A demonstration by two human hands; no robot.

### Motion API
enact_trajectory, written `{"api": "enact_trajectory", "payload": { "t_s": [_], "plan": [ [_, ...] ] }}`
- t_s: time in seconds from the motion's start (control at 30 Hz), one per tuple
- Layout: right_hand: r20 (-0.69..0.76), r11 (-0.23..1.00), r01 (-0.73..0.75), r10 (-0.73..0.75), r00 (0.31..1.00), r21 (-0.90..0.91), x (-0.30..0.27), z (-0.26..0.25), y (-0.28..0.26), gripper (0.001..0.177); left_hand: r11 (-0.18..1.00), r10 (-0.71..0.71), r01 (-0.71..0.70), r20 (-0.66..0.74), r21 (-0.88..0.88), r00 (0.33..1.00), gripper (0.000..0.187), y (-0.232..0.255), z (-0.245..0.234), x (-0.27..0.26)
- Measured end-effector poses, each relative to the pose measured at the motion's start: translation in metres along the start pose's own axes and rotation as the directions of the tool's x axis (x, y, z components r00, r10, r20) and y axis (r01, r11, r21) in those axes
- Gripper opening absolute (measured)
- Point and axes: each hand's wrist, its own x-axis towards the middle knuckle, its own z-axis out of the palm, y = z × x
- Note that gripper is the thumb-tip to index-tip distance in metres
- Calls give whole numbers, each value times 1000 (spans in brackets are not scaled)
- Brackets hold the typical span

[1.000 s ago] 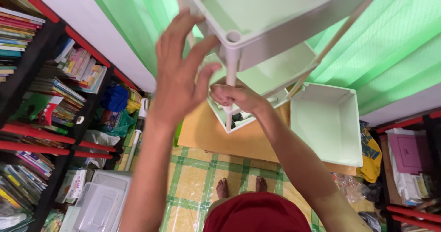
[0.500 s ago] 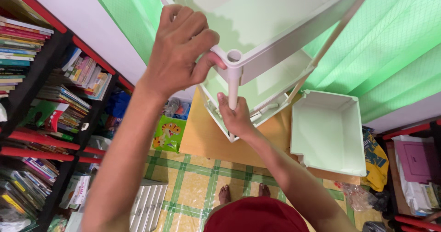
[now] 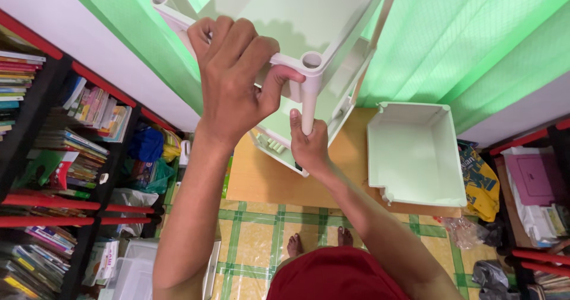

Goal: The person assembles a white plastic storage unit by inserting vertical poles into corner sockets of stacked bins. They repeatedly adjust and secure the poles, then place an additional bin onto the frame.

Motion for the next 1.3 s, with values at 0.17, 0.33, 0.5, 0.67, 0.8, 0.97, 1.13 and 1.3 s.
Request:
{"api": "enact_trajectory", "payload": {
  "t_s": [0.17,0.33,0.5,0.67,0.8,0.97,1.13,1.3],
  "plan": [
    [78,1000,-13,12,997,10,-1,-11,-3,58,998,6,-4,31,-66,999,34,8,-6,5],
    [165,993,-41,22,986,114,-1,-17,-5,53,998,5,1,102,-60,995,32,14,-17,3],
    [185,983,49,-82,979,177,-2,-19,-16,44,999,-31,34,99,-31,995,33,19,-21,4],
    [127,949,113,-156,980,293,-1,-22,-25,36,998,-39,36,64,54,997,34,27,-17,5],
    [53,970,78,-92,994,229,5,-24,-19,43,993,-67,62,44,96,997,40,32,-9,7],
    [39,992,66,-71,997,111,0,-22,0,48,991,-64,59,40,120,997,45,28,-4,4],
    [40,990,89,-93,995,110,-4,-25,14,48,990,-19,18,5,142,1000,43,24,3,-1],
    [33,983,137,-142,989,123,-4,-22,16,48,988,-17,19,-13,155,1000,43,25,5,-1]
  ]
}}
